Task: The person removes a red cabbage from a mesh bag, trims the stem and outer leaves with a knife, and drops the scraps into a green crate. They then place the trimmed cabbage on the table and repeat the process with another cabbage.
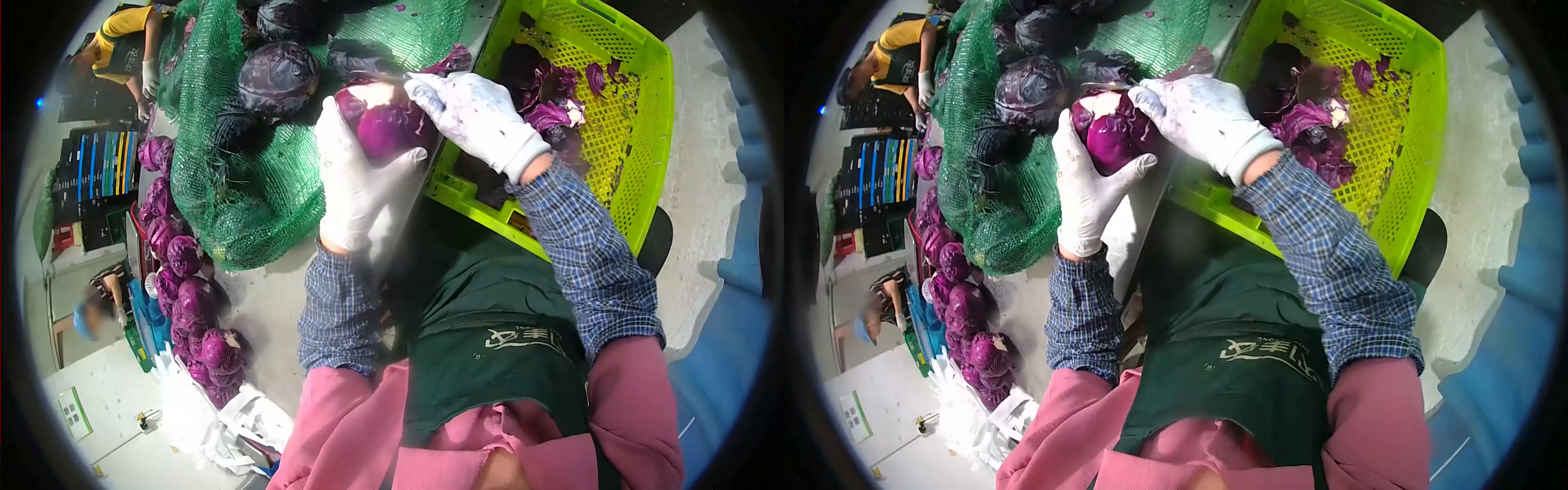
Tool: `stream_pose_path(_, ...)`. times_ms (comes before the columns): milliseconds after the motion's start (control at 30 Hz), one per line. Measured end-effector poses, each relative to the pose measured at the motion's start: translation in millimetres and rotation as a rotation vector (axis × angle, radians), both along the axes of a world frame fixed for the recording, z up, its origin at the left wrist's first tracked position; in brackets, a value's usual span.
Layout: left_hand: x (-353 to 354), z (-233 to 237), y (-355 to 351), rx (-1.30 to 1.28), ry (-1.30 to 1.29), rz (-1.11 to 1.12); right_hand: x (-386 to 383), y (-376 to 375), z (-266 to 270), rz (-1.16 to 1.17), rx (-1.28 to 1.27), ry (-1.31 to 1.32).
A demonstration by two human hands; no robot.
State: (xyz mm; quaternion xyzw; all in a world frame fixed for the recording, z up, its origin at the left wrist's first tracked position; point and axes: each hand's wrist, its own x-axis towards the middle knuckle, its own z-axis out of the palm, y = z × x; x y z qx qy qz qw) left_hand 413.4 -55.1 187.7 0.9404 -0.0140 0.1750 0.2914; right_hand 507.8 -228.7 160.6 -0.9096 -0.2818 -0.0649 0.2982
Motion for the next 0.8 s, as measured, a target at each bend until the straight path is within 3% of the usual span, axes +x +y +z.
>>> stream_pose_path(100, -11.1, -3.7, -4.1, 0.132, -0.011, 0.018, 36.7, -2.4, -10.0, -0.061, -0.128, 0.272)
stream_pose_path(200, -30.1, -21.8, 8.1, 0.080, -0.100, -0.017, 35.3, -15.1, 3.1, -0.019, 0.158, 0.586)
stream_pose_path(267, -32.9, -14.4, 3.0, 0.004, -0.001, 0.049, 7.4, -12.3, 13.7, 0.025, 0.363, 0.771)
stream_pose_path(367, -36.0, -23.0, 14.9, 0.047, -0.037, 0.101, -10.1, 6.5, 17.1, 0.051, 0.371, 0.571)
stream_pose_path(467, -43.1, -22.1, 17.9, -0.026, -0.047, 0.039, 2.3, 22.3, -12.2, -0.129, 0.320, 0.407)
stream_pose_path(500, -43.8, -25.9, 22.8, -0.049, -0.066, 0.009, 0.2, 18.8, -11.1, -0.156, 0.595, 0.701)
stream_pose_path(567, -46.4, -34.1, 32.3, -0.097, -0.100, -0.041, 20.9, -1.2, -40.4, -0.327, 1.031, 0.782)
stream_pose_path(600, -47.9, -31.3, 26.6, -0.321, -0.061, -0.027, 26.3, -23.6, -55.7, -0.337, 1.145, 0.778)
stream_pose_path(633, -48.7, -31.1, 25.1, -0.380, -0.056, 0.003, 29.9, -39.8, -65.9, -0.344, 1.260, 0.773)
stream_pose_path(700, -46.7, -31.9, 21.8, -0.499, -0.041, 0.055, 0.0, -57.2, -27.9, -0.345, 0.847, 0.693)
stream_pose_path(733, -45.0, -22.7, 10.8, -0.551, -0.055, 0.042, -22.3, -51.0, -11.0, -0.280, 0.782, 0.596)
stream_pose_path(800, -42.3, -18.3, 3.1, -0.220, -0.109, 0.066, -55.8, -30.3, -6.3, -0.094, 0.615, 0.454)
